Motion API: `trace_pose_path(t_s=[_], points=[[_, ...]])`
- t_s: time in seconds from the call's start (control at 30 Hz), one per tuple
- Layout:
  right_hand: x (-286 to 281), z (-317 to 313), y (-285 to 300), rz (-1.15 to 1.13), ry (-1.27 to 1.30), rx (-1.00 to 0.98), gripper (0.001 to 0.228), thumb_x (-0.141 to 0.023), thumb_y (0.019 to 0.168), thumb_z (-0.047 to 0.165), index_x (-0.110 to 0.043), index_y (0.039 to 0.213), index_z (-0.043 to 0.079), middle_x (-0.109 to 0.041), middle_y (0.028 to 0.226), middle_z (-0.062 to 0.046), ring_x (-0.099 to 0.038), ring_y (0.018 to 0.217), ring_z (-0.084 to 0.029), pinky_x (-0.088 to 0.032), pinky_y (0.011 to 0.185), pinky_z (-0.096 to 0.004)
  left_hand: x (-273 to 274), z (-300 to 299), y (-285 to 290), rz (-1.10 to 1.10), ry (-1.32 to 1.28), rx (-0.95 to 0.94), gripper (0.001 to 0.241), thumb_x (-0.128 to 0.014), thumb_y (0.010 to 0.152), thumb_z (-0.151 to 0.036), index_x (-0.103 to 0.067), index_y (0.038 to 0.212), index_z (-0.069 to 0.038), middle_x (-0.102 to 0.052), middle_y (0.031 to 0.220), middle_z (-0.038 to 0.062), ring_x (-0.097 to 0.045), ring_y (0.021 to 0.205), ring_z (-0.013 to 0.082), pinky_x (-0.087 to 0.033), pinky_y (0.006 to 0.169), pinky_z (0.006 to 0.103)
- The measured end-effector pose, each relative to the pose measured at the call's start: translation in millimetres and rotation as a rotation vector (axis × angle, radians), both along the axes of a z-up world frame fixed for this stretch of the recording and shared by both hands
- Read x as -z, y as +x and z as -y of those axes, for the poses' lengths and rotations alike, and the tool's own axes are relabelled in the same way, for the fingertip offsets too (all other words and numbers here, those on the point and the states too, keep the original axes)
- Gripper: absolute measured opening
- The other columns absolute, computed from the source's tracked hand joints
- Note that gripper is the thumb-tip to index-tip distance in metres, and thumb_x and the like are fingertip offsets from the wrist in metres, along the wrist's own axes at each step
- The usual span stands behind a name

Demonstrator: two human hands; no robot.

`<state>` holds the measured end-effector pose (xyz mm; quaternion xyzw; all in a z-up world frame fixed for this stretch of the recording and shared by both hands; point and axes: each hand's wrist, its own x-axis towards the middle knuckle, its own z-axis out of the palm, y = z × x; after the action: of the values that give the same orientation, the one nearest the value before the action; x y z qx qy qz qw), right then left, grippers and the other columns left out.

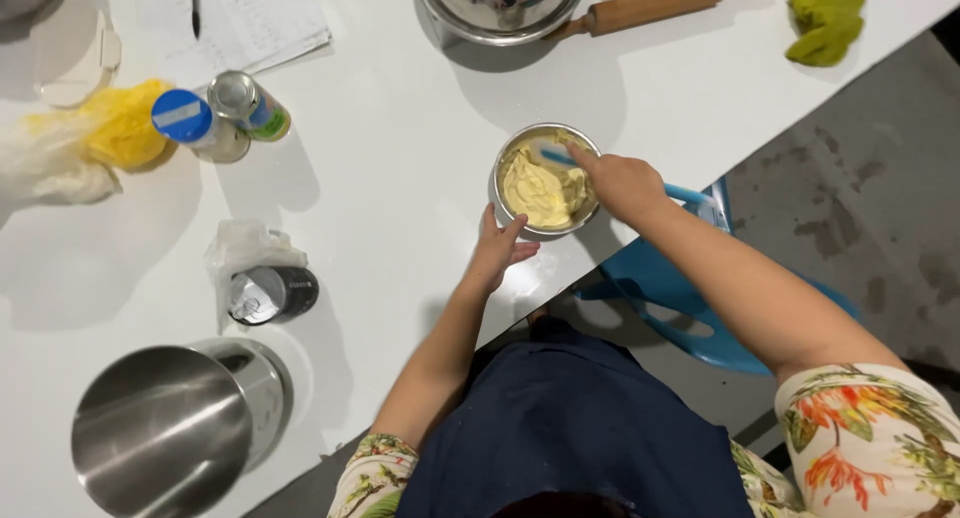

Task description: The recorder retrieves ingredients from a refrigerator, prepares a stand mixer, and transfers dough between bowls.

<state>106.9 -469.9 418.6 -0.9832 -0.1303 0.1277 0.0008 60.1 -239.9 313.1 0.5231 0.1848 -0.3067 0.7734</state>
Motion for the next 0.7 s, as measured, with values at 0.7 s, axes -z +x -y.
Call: trace_pose_path(t_s=[0.7], points=[[36,9,23,-0.317,0.093,-0.053,0.074,-0.052,0.095,0.009,-0.028,0.163,0.027,-0.071,0.087,-0.023,-0.071,0.076,-0.039,-0.056,0.067,-0.051,48,56,-6,-0.054,-0.304,-0.316,0.097,-0.048,0.083,0.009,-0.002,0.16,-0.03,-0.048,0.144,0.024,-0.063,0.111,0.0382,-0.06,0.086,0.0502]])
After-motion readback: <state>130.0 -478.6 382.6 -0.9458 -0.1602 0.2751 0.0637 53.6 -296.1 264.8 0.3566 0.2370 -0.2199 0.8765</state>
